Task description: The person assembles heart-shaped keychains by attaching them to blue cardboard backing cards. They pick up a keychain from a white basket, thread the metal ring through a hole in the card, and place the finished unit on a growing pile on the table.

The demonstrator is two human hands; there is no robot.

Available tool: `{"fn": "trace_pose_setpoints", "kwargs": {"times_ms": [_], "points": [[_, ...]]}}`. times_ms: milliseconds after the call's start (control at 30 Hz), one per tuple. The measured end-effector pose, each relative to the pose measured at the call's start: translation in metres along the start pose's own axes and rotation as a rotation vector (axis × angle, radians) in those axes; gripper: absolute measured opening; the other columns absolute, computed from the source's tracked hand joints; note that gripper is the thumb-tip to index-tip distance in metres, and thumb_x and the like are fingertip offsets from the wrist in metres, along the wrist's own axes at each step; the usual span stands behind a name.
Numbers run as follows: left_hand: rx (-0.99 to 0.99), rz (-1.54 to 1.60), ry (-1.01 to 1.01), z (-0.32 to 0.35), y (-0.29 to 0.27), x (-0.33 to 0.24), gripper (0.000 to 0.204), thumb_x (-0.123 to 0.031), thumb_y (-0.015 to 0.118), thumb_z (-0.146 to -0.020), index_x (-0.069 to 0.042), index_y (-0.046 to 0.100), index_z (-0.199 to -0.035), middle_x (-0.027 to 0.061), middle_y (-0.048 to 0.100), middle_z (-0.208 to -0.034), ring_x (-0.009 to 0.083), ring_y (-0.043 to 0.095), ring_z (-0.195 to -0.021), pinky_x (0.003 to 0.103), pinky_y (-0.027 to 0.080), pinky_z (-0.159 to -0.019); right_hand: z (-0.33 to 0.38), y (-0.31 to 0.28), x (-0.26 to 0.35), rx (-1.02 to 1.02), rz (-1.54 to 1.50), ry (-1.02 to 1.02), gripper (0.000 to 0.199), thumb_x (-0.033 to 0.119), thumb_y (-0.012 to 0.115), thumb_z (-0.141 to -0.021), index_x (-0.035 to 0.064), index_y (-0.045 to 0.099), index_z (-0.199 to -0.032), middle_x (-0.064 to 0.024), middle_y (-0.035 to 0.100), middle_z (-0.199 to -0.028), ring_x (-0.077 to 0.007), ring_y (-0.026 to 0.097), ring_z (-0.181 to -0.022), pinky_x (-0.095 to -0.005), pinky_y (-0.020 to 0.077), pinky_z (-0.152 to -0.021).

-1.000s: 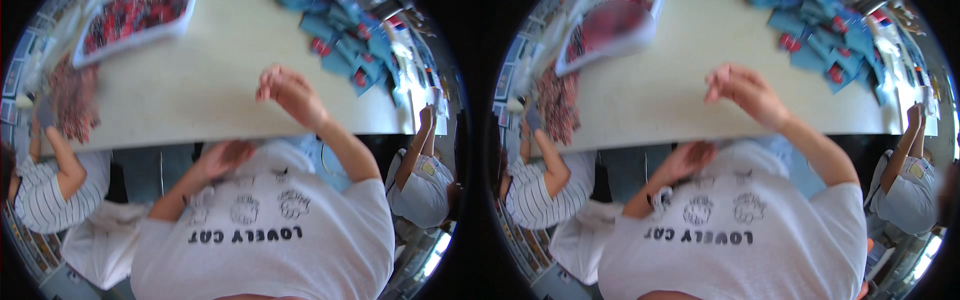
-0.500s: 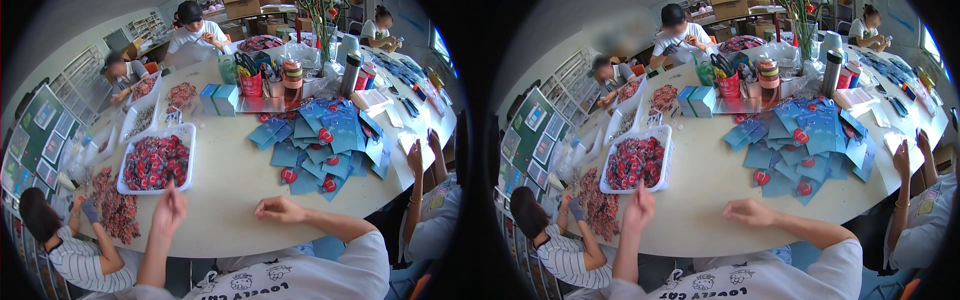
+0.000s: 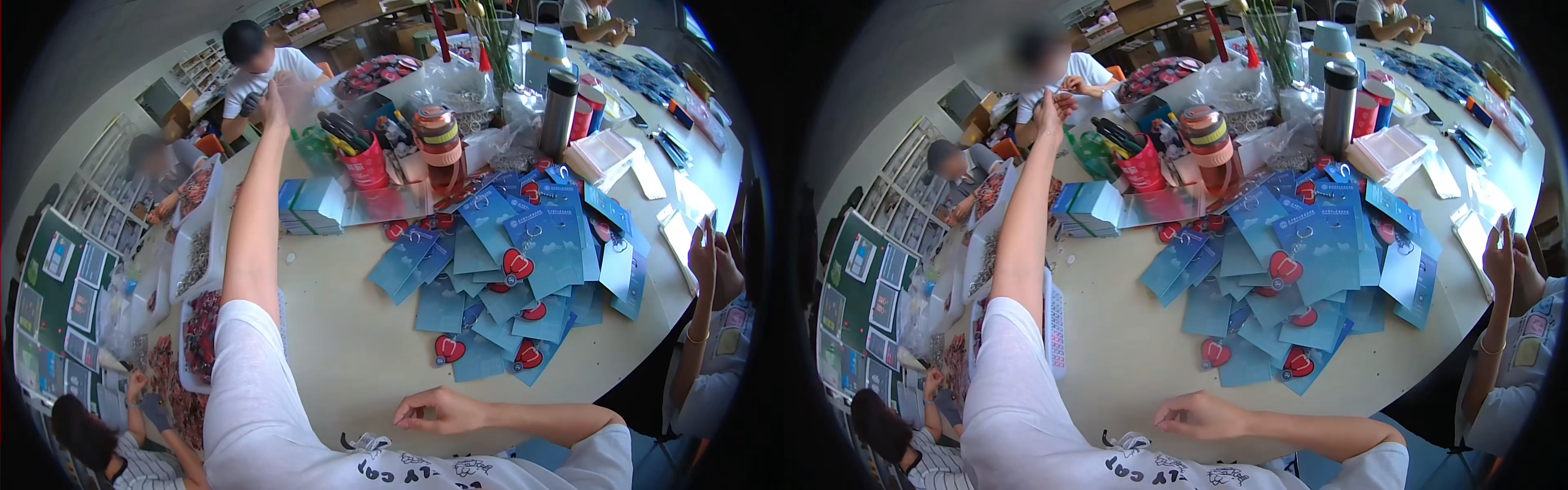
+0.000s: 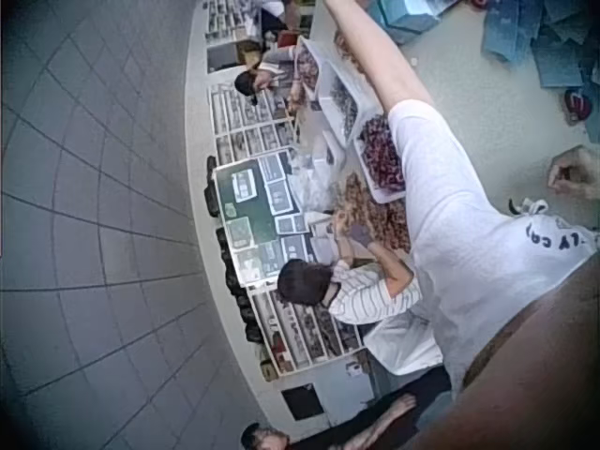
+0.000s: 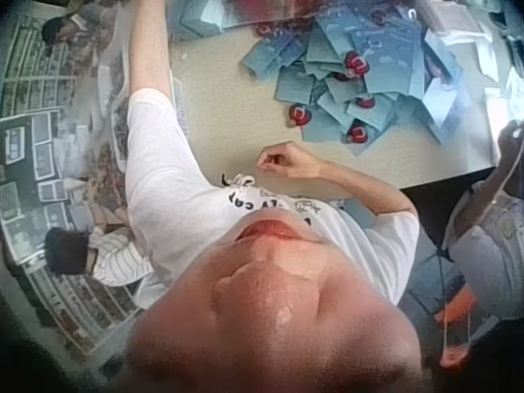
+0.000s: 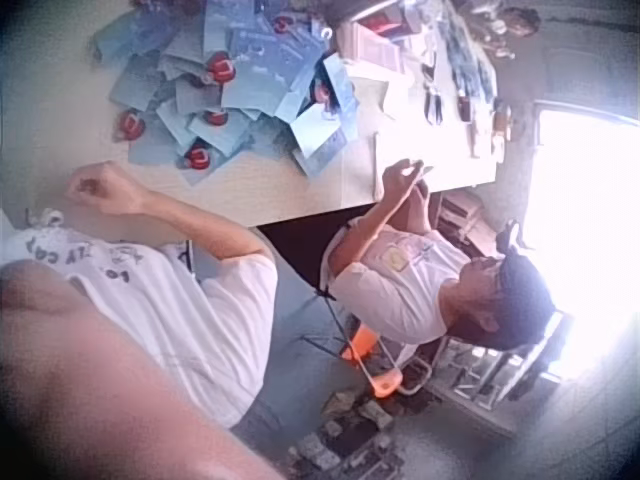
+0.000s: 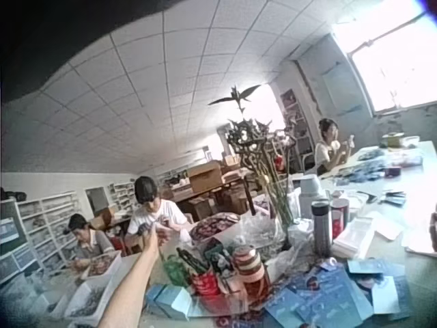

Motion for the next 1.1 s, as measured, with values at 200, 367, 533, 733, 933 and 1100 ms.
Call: {"fn": "trace_pose_setpoints", "kwargs": {"times_ms": [200, 367, 533, 733, 933, 1100], "points": [[0.323, -0.233, 0.094, 0.017, 0.040, 0.047, 0.044, -0.028, 0.024, -0.105, 0.001, 0.029, -0.138, 0.0181, 0.068, -0.099, 0.0175, 0.067, -0.079, 0.024, 0.050, -0.066, 0.001, -0.007, -0.004, -0.021, -0.067, 0.038, 0.017, 0.013, 0.059, -0.092, 0.0012, 0.064, -0.103, -0.0072, 0.068, -0.094, -0.0145, 0.065, -0.086, -0.0292, 0.0526, -0.075], [0.383, -0.212, 0.095, 0.056, 0.064, 0.017, 0.045, -0.007, 0.031, -0.100, -0.002, 0.026, -0.145, 0.0199, 0.056, -0.127, 0.0214, 0.065, -0.103, 0.026, 0.049, -0.082, 0.000, -0.009, -0.004, -0.049, -0.085, 0.019, 0.016, 0.013, 0.060, -0.091, 0.0028, 0.065, -0.104, -0.0067, 0.068, -0.093, -0.0157, 0.065, -0.085, -0.0302, 0.0532, -0.075], [0.472, -0.513, 0.371, 0.035, 0.038, 0.018, 0.034, 0.000, 0.039, -0.093, 0.002, 0.058, -0.122, 0.0140, 0.061, -0.124, 0.0213, 0.063, -0.110, 0.028, 0.047, -0.088, -0.002, -0.009, 0.001, -0.026, -0.082, -0.014, 0.016, 0.013, 0.061, -0.090, 0.0027, 0.065, -0.103, -0.0075, 0.068, -0.094, -0.0167, 0.065, -0.085, -0.0310, 0.0532, -0.074], [0.507, -0.953, 0.500, 0.056, 0.056, 0.023, 0.035, -0.028, 0.050, -0.095, -0.004, 0.062, -0.118, 0.0153, 0.070, -0.097, 0.0268, 0.067, -0.097, 0.033, 0.047, -0.085, 0.001, -0.007, -0.005, -0.033, -0.066, -0.041, 0.017, 0.014, 0.059, -0.091, 0.0026, 0.063, -0.103, -0.0079, 0.068, -0.093, -0.0185, 0.066, -0.086, -0.0329, 0.0529, -0.074], [0.402, -0.801, 0.577, 0.046, 0.040, 0.021, 0.052, -0.034, 0.039, -0.101, -0.008, 0.029, -0.146, 0.0196, 0.058, -0.126, 0.0334, 0.058, -0.115, 0.046, 0.034, -0.102, 0.000, -0.007, -0.003, -0.025, -0.066, -0.057, 0.017, 0.014, 0.060, -0.091, 0.0025, 0.063, -0.103, -0.0086, 0.068, -0.093, -0.0188, 0.066, -0.087, -0.0330, 0.0517, -0.075], [0.445, -0.717, 0.722, 0.057, 0.051, 0.013, 0.057, -0.016, 0.045, -0.096, -0.014, 0.024, -0.149, 0.0175, 0.040, -0.145, 0.0296, 0.039, -0.134, 0.046, 0.021, -0.111, 0.001, -0.007, -0.004, -0.032, -0.063, -0.043, 0.017, 0.015, 0.060, -0.090, 0.0027, 0.063, -0.103, -0.0081, 0.068, -0.094, -0.0178, 0.066, -0.087, -0.0326, 0.0515, -0.075]]}}
Point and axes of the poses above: each hand's wrist, its own z-axis away from the middle knuckle, its own y-axis out of the palm, x = y × z, the point moved 7 cm from there along -z, towards the middle knuckle
